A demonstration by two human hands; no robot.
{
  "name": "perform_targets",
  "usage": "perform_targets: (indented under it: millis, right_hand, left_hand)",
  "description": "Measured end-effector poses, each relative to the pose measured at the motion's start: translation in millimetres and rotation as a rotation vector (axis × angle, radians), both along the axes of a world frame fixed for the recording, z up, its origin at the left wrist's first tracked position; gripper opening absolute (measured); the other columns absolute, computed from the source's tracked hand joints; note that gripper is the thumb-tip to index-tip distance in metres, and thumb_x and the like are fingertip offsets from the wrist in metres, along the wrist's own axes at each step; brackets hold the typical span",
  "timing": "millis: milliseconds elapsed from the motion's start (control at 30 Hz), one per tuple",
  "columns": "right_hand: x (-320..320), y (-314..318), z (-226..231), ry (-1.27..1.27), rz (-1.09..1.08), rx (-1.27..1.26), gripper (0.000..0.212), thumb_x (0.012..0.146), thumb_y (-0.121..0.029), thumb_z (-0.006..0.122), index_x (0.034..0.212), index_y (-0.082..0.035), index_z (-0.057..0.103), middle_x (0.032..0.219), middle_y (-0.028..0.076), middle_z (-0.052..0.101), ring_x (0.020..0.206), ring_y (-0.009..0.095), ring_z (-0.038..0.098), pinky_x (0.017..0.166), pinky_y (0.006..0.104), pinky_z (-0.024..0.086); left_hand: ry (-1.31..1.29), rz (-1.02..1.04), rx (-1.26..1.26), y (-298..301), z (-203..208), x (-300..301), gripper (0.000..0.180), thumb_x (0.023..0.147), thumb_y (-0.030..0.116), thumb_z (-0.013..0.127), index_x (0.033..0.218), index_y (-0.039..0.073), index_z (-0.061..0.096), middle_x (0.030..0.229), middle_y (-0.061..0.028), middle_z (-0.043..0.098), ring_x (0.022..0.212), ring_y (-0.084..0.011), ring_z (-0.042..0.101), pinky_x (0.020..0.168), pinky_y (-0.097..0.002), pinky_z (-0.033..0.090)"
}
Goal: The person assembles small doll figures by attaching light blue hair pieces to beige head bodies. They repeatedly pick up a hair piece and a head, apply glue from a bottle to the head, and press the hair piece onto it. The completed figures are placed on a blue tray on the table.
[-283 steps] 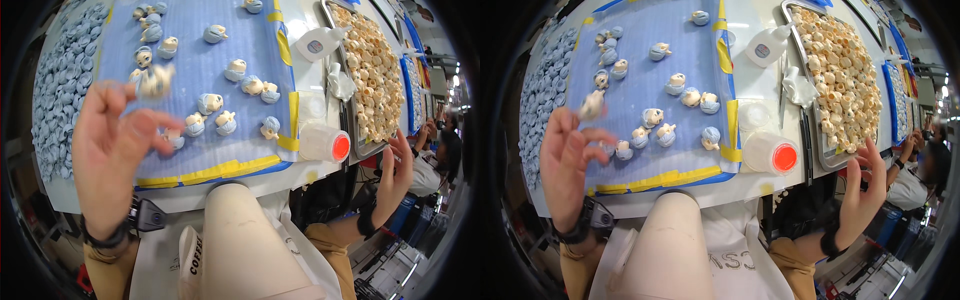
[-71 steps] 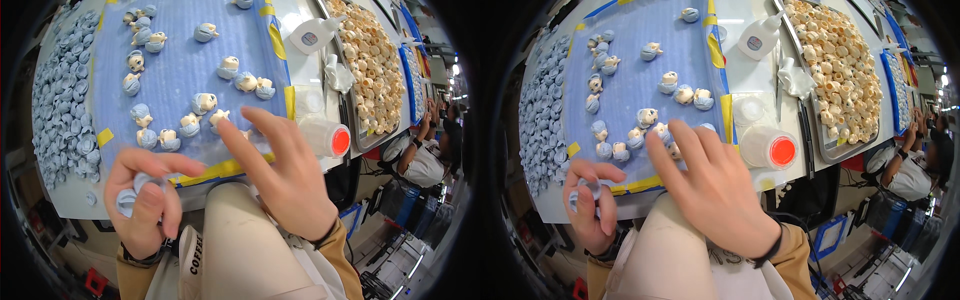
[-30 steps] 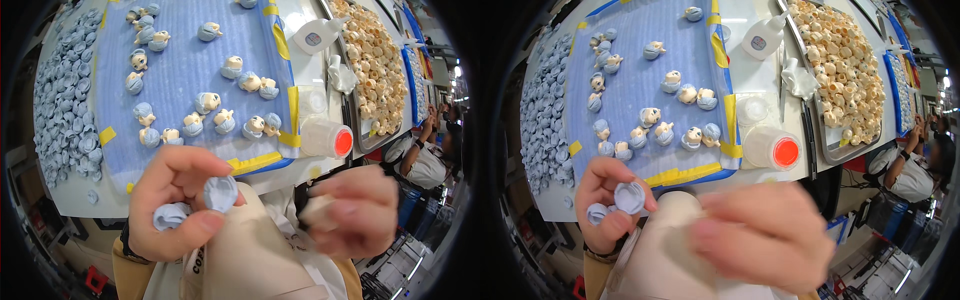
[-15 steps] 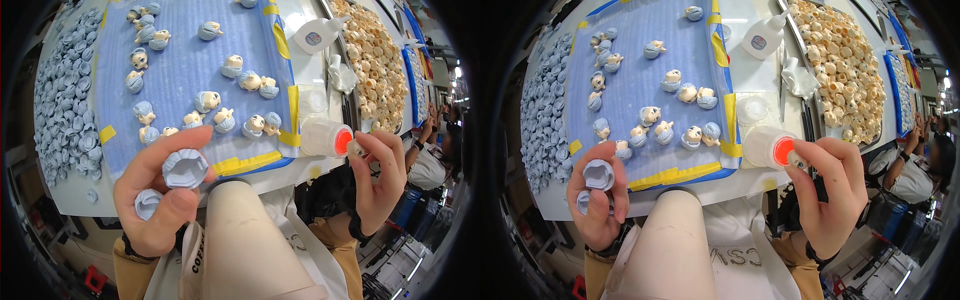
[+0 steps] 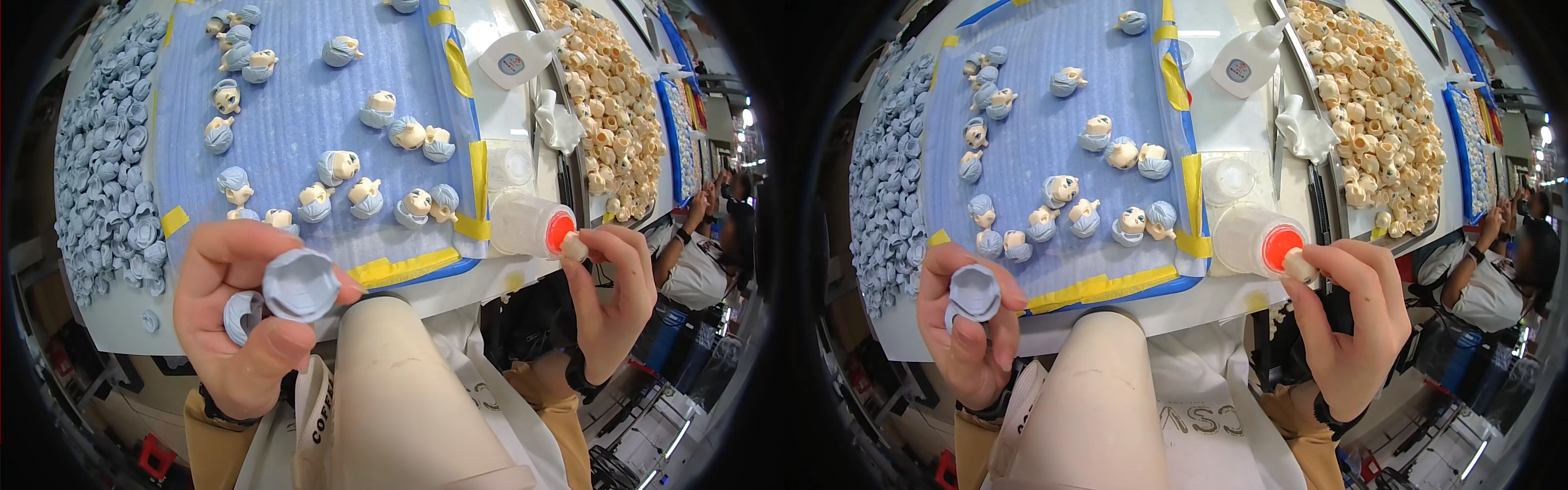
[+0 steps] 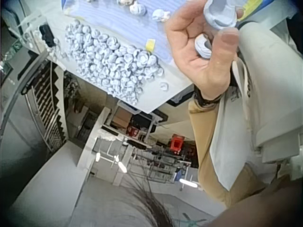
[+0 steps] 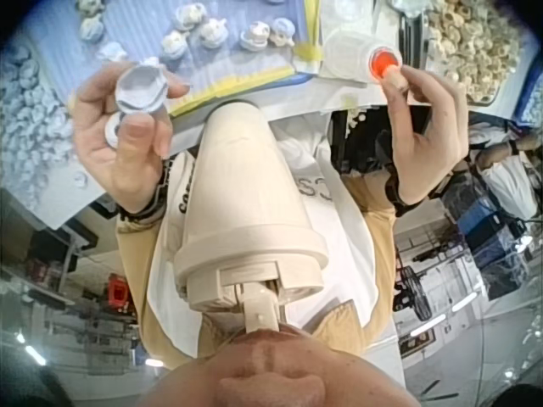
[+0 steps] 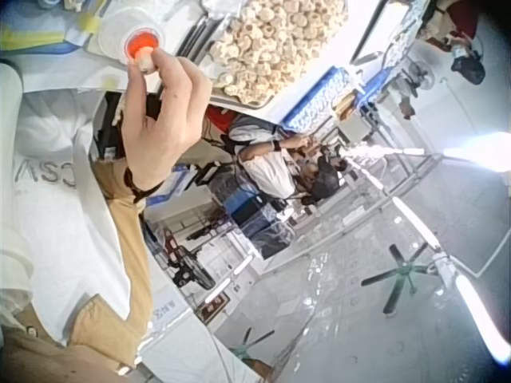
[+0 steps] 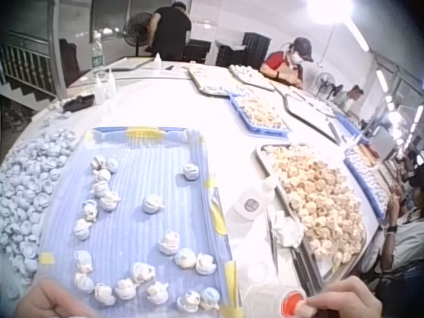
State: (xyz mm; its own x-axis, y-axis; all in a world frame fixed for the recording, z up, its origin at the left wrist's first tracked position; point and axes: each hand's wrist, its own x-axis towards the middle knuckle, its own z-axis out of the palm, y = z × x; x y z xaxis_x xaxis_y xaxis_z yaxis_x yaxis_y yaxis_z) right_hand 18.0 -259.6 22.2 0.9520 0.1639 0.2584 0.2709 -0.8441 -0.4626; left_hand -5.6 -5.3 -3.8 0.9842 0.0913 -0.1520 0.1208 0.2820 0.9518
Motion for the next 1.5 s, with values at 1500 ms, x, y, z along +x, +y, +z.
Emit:
perform_targets:
  millis: [1500]
  right_hand:
    - [12.2,63.9,-4.3,0.025,0.482,0.034,0.042,0.062,-0.001,0.065,0.102,0.001,0.057,0.095,0.011,0.053,0.079,0.021,0.051,0.064,0.0299,0.043]
  left_hand:
    - [-0.001,-0.264,-0.198,9.8,0.7,-0.8,0.048,0.092,0.049,0.022,0.088,0.003,0.037,0.044,-0.0014,0.033,0.029,-0.0091,0.026,0.028,-0.0211,0.025]
